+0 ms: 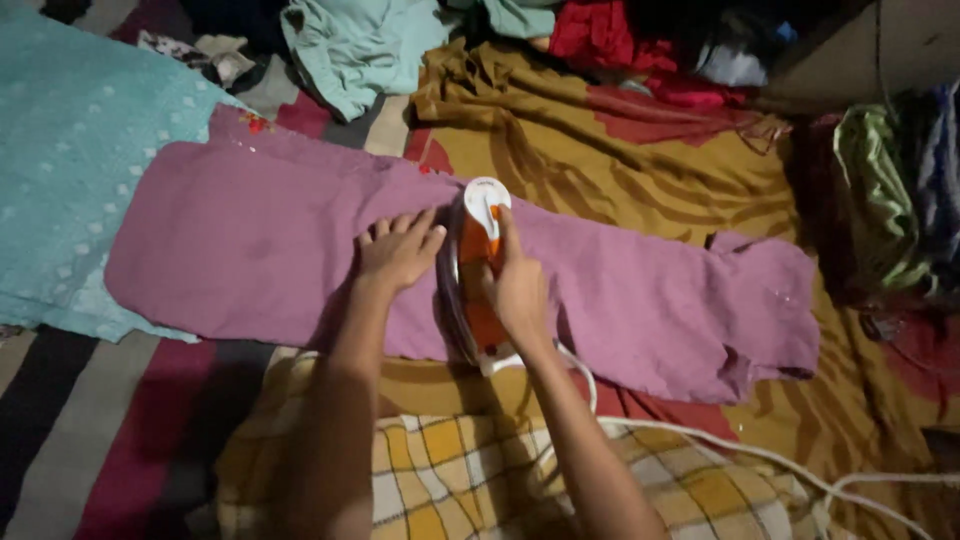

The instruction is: Ironing a pink garment on a cloth-covered surface in a bedroom.

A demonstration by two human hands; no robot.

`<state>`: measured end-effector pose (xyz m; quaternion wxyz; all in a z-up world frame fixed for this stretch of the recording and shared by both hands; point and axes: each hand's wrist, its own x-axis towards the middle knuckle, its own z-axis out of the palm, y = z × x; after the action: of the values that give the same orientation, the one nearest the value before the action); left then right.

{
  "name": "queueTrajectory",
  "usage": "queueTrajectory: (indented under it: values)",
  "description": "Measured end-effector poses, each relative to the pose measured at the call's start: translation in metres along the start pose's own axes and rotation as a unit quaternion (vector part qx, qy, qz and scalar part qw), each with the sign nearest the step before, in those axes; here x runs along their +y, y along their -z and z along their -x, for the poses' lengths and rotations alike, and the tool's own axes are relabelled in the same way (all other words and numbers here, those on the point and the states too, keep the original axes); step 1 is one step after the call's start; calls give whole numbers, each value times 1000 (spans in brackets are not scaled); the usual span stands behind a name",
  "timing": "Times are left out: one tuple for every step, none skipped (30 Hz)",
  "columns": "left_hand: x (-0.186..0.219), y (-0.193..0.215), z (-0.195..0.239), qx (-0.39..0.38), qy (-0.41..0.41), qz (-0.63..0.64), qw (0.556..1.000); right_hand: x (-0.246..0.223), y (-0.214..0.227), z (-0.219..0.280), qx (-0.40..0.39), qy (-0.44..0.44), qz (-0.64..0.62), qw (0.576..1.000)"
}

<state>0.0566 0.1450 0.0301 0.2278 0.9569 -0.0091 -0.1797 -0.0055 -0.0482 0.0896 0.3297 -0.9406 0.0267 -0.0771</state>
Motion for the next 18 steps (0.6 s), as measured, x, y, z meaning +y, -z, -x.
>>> queueTrajectory:
  values:
    - [-11, -8, -1, -6, -1, -2, 1000, -2, -2, 1, -1, -6, 0, 1000]
    - [-19, -21, 1, 38, -49, -32, 998, -1, 0, 5, -15, -4, 17, 1000]
    - [-27, -33, 3, 81, -97, -61, 990, -1, 2, 9, -30, -1, 33, 999]
    - [-30, -30, 2, 84, -101, -63, 989, -5, 4, 14, -24, -1, 33, 999]
    - [-33, -27, 1, 116, -110, -120, 980, -10, 8, 19, -20, -7, 24, 999]
    - [-36, -26, 2, 146, -116, -175, 967, -14, 10, 27, -18, -15, 14, 1000]
    - [-39, -23, -6, 146, -120, -177, 966, -17, 14, 33, -14, -17, 14, 1000]
    - [-45, -22, -12, 111, -109, -159, 975, -21, 17, 40, -23, -25, 12, 999]
    - [-52, -21, -18, 75, -97, -141, 982, -24, 18, 48, -31, -34, 11, 999]
    - [-52, -16, -14, 72, -98, -144, 982, -23, 16, 50, -32, -37, 9, 999]
    - [-53, -10, -11, 46, -111, -167, 979, -23, 14, 52, -30, -32, -4, 999]
    - [-52, -4, -9, 20, -126, -190, 974, -22, 13, 54, -26, -27, -17, 999]
    - [-44, 6, 3, 18, -128, -192, 973, -20, 8, 49, -24, -31, -18, 999]
    - [-34, 16, 14, 10, -55, -217, 975, -18, 5, 43, -12, -14, 2, 1000]
    - [-25, 27, 26, 2, 19, -241, 970, -17, 1, 37, 0, 3, 22, 1000]
    - [-27, 22, 24, 5, 22, -239, 971, -18, 0, 29, 0, 7, 23, 1000]
    - [-30, 18, 21, 2, 30, -208, 978, -19, -1, 21, -2, 1, 23, 1000]
    - [-35, 16, 19, 0, 38, -182, 983, -23, -4, 13, -3, -7, 19, 1000]
